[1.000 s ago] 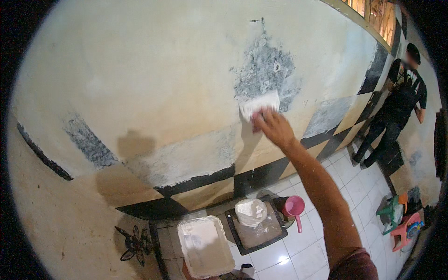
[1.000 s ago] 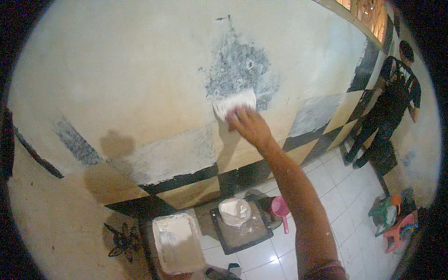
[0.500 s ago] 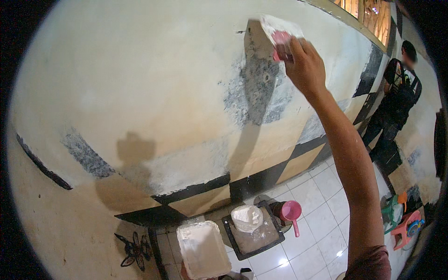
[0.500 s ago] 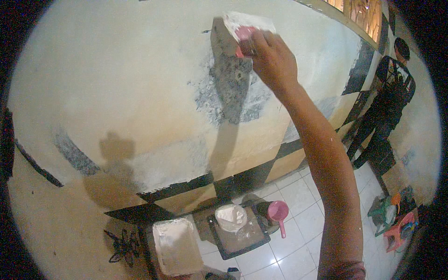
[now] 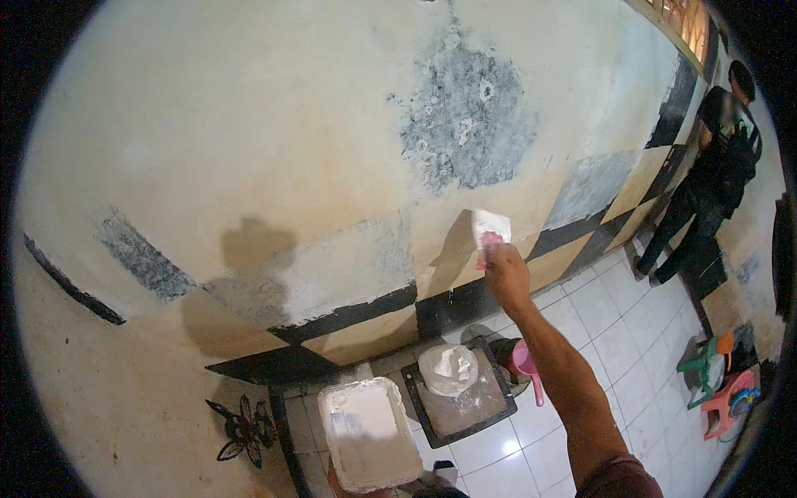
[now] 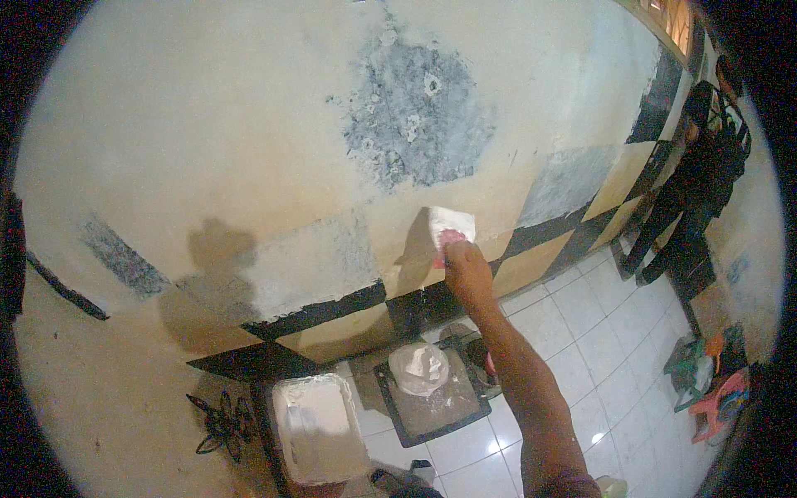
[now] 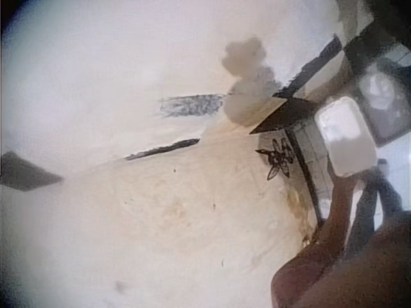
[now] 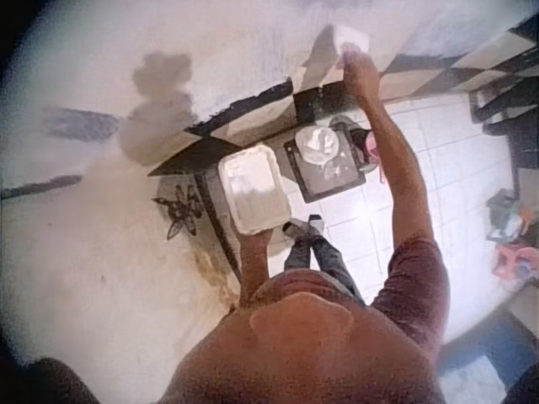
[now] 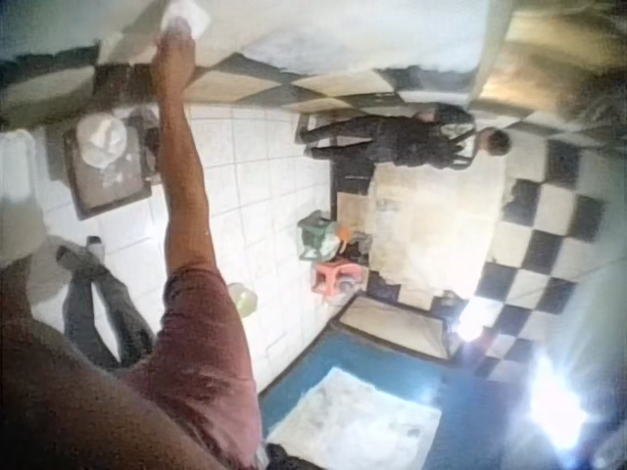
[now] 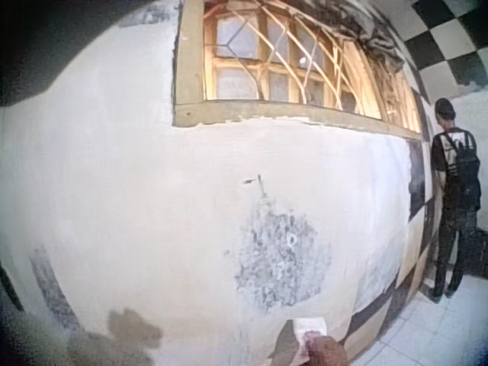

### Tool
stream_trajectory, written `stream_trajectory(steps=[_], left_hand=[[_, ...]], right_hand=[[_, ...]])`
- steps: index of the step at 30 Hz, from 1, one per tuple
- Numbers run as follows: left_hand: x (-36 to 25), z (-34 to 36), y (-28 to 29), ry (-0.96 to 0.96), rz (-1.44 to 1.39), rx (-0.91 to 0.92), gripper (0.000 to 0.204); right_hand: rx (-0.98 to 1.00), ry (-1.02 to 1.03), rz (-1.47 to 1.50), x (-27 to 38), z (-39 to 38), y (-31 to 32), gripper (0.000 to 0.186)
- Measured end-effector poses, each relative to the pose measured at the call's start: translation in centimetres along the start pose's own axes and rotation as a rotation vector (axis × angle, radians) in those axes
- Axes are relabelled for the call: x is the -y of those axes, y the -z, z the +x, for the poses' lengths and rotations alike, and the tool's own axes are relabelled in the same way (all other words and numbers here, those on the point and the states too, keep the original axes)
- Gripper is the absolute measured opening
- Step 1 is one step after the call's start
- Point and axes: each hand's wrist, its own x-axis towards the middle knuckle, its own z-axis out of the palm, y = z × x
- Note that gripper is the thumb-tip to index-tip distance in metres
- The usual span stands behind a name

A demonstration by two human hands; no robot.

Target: The person applies plaster to a wall using a putty knife, taking the plaster from a small container.

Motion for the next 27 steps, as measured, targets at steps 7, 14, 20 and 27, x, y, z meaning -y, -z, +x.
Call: stream_trajectory(steps=[7,14,20,27], left_hand=[[-0.6,-1.3,-2.2,0.058,-0.029,-0.278,0.062],[-1.3,-2.7,-3.4,0.023,-0.015,-0.193,0.066],[-0.9,-2.0,-3.2,0.015,-0.043,-0.046,0.066],[-1.4,-2.7,-3.7,0.017,-0.081,-0.144,0.067]], right_hand=[[-0.376,-0.596,0.399,1.6,5.6,5.0,0.017],[-0.215,-0.167,0.414,14.5,10.7,-4.0,0.020],[-0.169,-0.060,0.661,23.9,3.5,-1.3,0.022],[-0.230,-0.428,0.554,8.5,2.7,2.8,0.020]])
